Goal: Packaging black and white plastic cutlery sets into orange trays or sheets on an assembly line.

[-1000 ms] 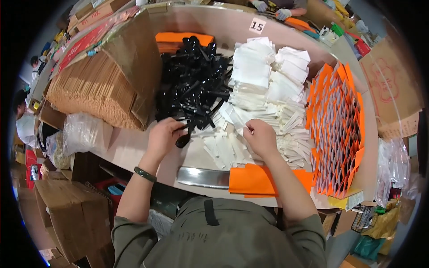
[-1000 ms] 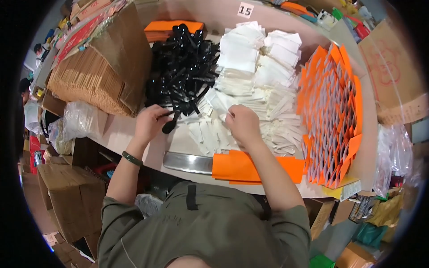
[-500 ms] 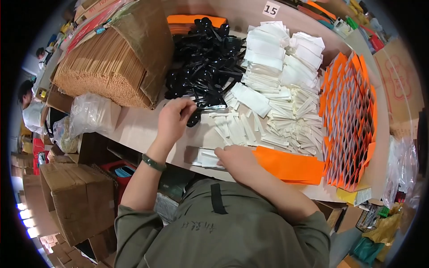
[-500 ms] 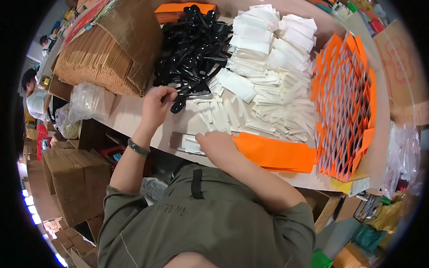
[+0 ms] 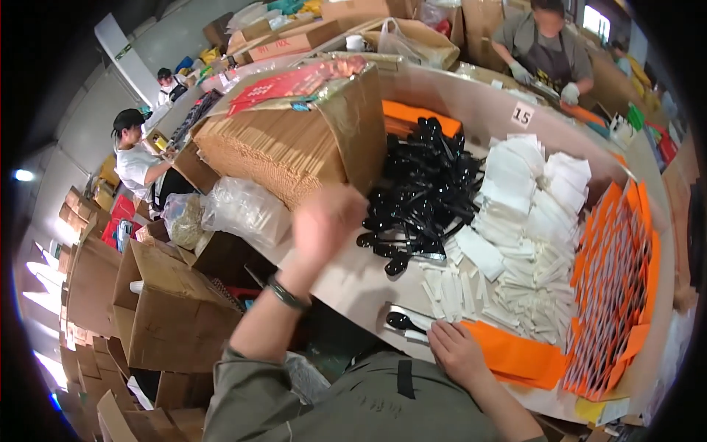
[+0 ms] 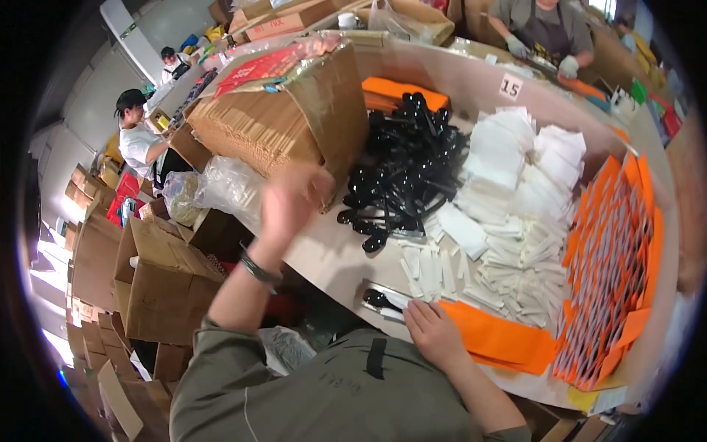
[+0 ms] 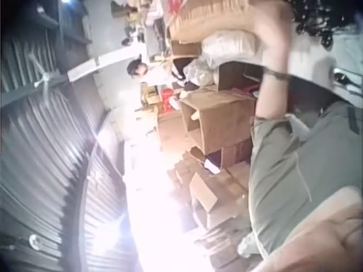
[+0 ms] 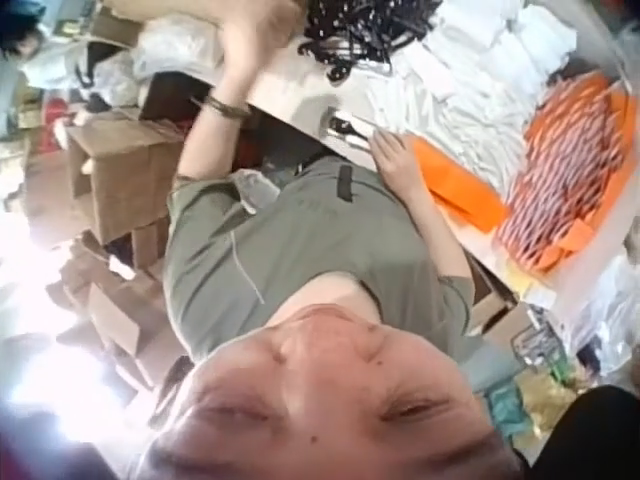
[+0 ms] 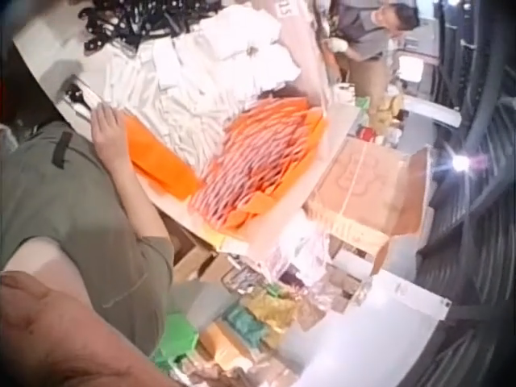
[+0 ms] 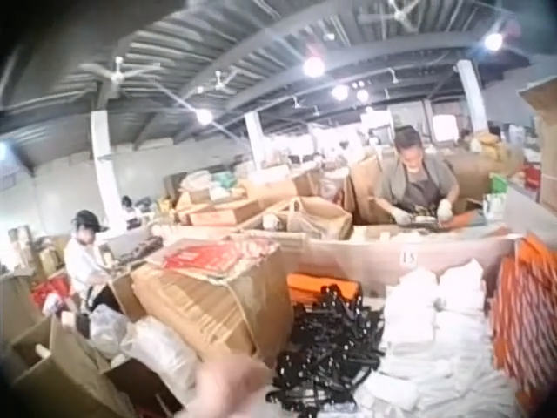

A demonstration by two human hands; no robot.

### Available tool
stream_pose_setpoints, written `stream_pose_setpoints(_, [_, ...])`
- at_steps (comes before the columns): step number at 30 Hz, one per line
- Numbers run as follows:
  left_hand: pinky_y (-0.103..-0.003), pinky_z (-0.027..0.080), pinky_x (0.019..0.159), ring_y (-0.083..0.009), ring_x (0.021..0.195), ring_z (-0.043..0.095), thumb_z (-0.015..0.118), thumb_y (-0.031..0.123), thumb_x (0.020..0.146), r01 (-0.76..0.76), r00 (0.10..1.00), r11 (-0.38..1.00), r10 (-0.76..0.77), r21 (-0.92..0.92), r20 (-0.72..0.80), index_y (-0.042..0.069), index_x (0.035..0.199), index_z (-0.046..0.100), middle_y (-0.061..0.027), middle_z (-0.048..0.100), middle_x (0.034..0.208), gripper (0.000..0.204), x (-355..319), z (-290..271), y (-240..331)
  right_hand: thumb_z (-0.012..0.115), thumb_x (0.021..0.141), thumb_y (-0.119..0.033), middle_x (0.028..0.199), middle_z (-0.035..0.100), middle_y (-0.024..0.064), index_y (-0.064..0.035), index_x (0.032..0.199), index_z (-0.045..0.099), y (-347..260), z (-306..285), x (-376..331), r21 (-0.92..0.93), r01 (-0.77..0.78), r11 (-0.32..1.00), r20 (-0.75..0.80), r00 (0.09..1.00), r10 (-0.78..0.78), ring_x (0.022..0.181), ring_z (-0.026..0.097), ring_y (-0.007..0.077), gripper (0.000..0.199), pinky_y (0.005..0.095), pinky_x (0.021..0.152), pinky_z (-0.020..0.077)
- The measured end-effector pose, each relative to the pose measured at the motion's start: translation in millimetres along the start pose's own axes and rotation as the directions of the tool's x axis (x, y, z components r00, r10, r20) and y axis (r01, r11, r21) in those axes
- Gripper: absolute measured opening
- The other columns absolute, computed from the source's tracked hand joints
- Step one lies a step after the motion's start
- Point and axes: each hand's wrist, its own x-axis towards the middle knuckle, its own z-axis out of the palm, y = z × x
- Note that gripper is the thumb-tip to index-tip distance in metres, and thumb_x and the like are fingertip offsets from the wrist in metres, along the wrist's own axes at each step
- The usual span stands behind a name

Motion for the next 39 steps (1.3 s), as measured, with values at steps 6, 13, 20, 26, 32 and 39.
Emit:
stream_pose_setpoints(6, [-0.050,0.054,0.071,-0.0410,0.082,0.067,0.066,0.036,0.086,0.299,0.891,0.896,-0.386,0.329,0.241,0.004,0.084,0.074,-0.0221,0.069,0.084,0.032,69.5,-51.3,-78.9,0.067,0.079,-0.012,0.113,0.066,0.0135,-0.0032,0.109,0.064,-6.0,18.3,-8.8,0.086,0.023,0.996,0.005,1.000,-0.024,0.112,0.062,0.0301,0.032,0.0430,0.096,0.0492])
stream_pose_setpoints(13, [-0.049,0.051,0.076,-0.0413,0.085,0.064,0.058,0.013,0.088,0.212,0.959,0.874,-0.272,0.438,0.080,0.005,0.109,0.067,-0.0210,0.068,0.091,0.024,75.9,-50.9,-109.2,0.071,0.081,-0.020,0.128,0.058,0.0269,-0.0154,0.119,0.068,-7.7,5.4,-23.0,0.083,-0.090,0.992,0.018,0.996,0.089,0.117,0.057,0.0429,0.038,0.0546,0.099,0.0456])
stream_pose_setpoints(20, [-0.024,0.046,0.072,-0.0082,0.081,0.058,0.052,0.017,0.104,0.622,0.624,0.476,-0.781,-0.621,0.027,0.002,0.107,0.066,-0.0035,0.065,0.087,0.021,-84.1,-57.0,-97.9,0.074,0.079,-0.015,0.136,0.051,0.0277,-0.0173,0.119,0.068,-1.1,-14.1,-21.3,0.180,-0.223,0.958,-0.006,0.974,0.228,0.122,0.051,0.0449,0.041,0.0503,0.104,0.0437])
stream_pose_setpoints(26, [-0.024,0.047,0.075,-0.0089,0.082,0.058,0.065,0.006,0.095,0.797,0.594,0.311,-0.247,-0.518,0.766,-0.001,0.106,0.069,-0.0013,0.067,0.089,0.014,-155.6,3.8,7.9,0.071,0.080,-0.012,0.141,0.046,0.0279,-0.0197,0.120,0.068,-5.1,-21.8,-22.8,0.064,-0.257,0.964,0.070,0.965,0.253,0.132,0.044,0.0455,0.041,0.0501,0.110,0.0398])
stream_pose_setpoints(32, [-0.029,0.050,0.071,-0.0158,0.081,0.064,0.067,0.001,0.089,0.569,0.648,0.736,-0.126,-0.367,0.751,-0.004,0.102,0.069,-0.0113,0.070,0.090,0.014,-135.9,16.9,12.4,0.071,0.082,-0.013,0.139,0.047,0.0295,-0.0173,0.120,0.067,-9.5,-12.3,-24.5,0.087,-0.255,0.963,0.046,0.967,0.251,0.129,0.048,0.0460,0.038,0.0498,0.109,0.0410])
stream_pose_setpoints(39, [-0.038,0.051,0.073,-0.0307,0.079,0.061,0.080,0.017,0.080,0.440,0.798,0.874,-0.275,-0.206,0.536,-0.002,0.095,0.059,-0.0129,0.060,0.088,0.032,-128.0,52.0,110.6,0.080,0.075,-0.019,0.134,0.052,0.0298,0.0024,0.109,0.057,-22.7,-14.5,-5.9,0.184,-0.385,0.905,0.054,0.923,0.381,0.124,0.051,0.0456,0.046,0.0498,0.103,0.0445])
